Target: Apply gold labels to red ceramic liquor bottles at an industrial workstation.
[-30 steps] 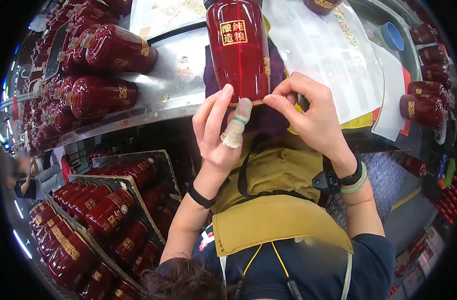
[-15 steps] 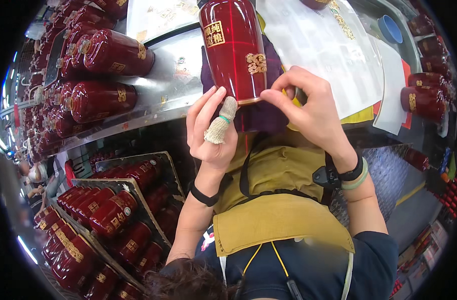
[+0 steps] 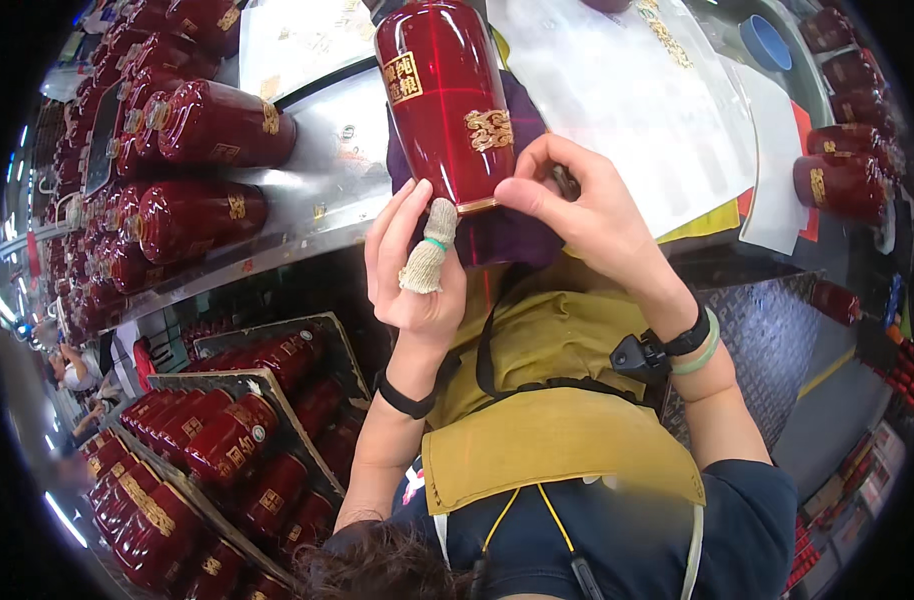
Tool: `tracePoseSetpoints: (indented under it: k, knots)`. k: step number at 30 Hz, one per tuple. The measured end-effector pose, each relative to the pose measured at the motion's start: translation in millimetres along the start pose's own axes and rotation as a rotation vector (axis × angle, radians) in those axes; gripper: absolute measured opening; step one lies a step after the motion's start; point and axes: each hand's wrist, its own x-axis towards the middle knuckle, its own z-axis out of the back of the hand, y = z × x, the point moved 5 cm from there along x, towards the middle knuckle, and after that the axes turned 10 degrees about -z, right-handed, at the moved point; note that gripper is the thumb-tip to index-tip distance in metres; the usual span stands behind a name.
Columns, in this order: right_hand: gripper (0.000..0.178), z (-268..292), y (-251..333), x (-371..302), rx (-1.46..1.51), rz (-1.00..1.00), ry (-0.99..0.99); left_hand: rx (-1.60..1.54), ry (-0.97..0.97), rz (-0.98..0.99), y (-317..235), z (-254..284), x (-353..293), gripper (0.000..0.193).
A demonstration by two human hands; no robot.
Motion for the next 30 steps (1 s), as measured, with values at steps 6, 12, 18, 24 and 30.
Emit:
tracePoseSetpoints:
  k: [6, 12, 18, 24, 30]
  knots:
    - [0.02, 2.8, 1.6, 0.1, 0.008, -0.098, 0.069, -0.02, -0.005, 0.022, 1.2, -0.4, -2.3, 0.037]
    - [0.018, 5.0, 0.7, 2.0, 0.017, -0.065, 0.048, 0.006, 0.014, 0.006, -1.1, 0.2, -0.8, 0.038]
    - [0.021, 3.9, -4.8, 2.7, 0.051, -0.021, 0.066, 0.017, 0.024, 0.013, -3.5, -3.1, -6.3, 0.043]
    - [0.026, 10.3, -0.1, -6.5, 0.085, 0.029, 0.029, 0.174, 0.202, -0.08, -18.6, -11.5, -9.9, 0.067]
    - [0.023, 30.8, -4.7, -22.3, 0.235, 0.052, -0.049, 0.197, 0.188, 0.055, -18.3, -19.7, -13.6, 0.074]
